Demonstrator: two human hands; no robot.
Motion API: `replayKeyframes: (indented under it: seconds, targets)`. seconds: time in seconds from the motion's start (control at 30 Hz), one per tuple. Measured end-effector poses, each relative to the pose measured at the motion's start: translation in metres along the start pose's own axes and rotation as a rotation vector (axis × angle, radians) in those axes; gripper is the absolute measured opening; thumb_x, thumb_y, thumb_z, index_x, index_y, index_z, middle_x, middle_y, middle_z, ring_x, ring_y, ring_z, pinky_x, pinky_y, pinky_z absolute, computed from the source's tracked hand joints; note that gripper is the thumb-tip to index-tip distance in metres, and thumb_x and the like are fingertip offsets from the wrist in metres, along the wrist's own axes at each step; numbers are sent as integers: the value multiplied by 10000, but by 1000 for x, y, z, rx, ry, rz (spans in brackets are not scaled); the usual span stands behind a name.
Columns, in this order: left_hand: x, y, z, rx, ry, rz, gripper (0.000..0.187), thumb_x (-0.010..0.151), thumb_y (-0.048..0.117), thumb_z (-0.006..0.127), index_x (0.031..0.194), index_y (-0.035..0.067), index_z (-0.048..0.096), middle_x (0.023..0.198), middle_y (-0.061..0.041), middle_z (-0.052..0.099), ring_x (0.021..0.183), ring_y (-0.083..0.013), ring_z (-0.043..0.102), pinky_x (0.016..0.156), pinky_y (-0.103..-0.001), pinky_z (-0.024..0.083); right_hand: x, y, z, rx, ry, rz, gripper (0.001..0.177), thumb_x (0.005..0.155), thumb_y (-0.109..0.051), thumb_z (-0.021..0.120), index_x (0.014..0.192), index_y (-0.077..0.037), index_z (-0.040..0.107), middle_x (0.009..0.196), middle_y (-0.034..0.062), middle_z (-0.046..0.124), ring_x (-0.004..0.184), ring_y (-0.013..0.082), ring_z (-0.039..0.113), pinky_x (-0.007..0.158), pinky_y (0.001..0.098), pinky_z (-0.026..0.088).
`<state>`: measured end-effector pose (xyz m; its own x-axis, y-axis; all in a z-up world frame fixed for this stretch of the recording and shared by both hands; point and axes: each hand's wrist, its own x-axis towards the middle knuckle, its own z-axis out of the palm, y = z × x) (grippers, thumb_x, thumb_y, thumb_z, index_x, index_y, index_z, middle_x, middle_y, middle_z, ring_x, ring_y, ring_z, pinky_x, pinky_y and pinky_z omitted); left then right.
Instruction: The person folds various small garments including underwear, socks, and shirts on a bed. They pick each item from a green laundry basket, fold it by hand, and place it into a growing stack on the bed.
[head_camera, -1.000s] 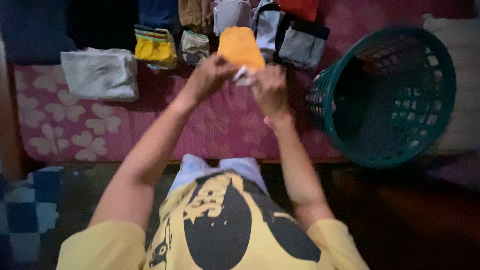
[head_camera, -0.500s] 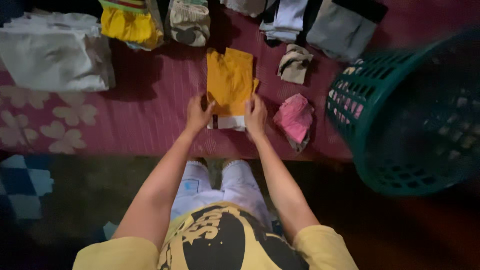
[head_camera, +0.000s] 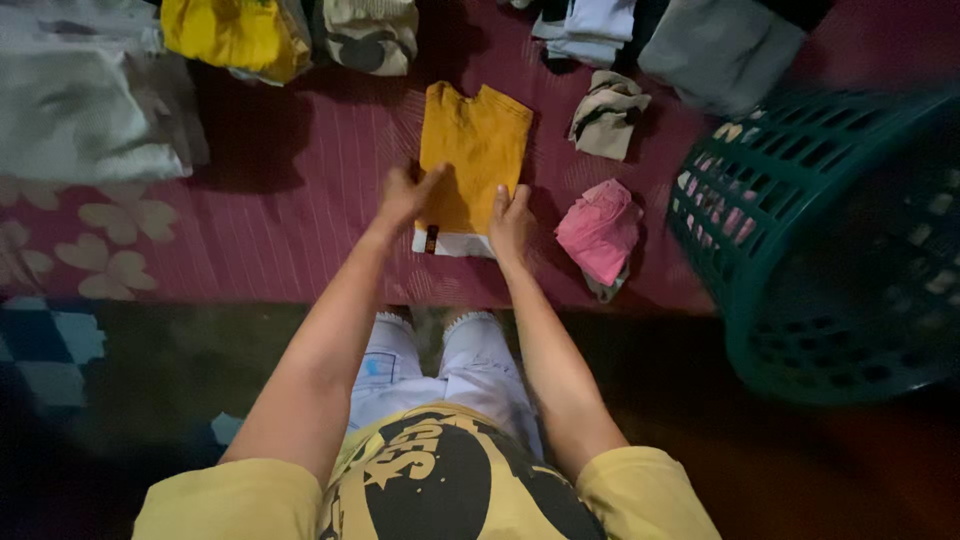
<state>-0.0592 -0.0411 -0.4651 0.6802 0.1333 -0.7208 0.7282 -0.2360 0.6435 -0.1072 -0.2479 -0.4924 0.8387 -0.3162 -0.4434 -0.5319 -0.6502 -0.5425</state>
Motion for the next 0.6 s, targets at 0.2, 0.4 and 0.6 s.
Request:
replayKeyframes:
  seconds: [0.2,0.4,0.6]
  targets:
    - [-9,-6,2,-52,-45,15,514,896,380,796,1190,-28,692,989,-138,748,862,-196,712,750,-362,579,-16,6,7,-50,63,-29,407,1032,-355,584,1218,0,515,1075,300,674,1012,486,632,854,562,472]
    - [4,17,-8,91,-161,-149,623,758,349,901,1192,-31,665,1021,-152,739,887,-221,719,788,-374,581,-1,0,-1,187,57,-39,767,875,-273,841,1377,108,404,1236,282,599,1128,370,608,959,464,486]
    - [5,87,-21,-150,-437,-46,459,766,211,893,1158,25,741,1090,-101,793,971,-189,759,873,-350,620,51,-55,-79,1027,-554,183,401,921,-153,791,1239,49,651,1208,122,714,1071,227,692,955,363,562]
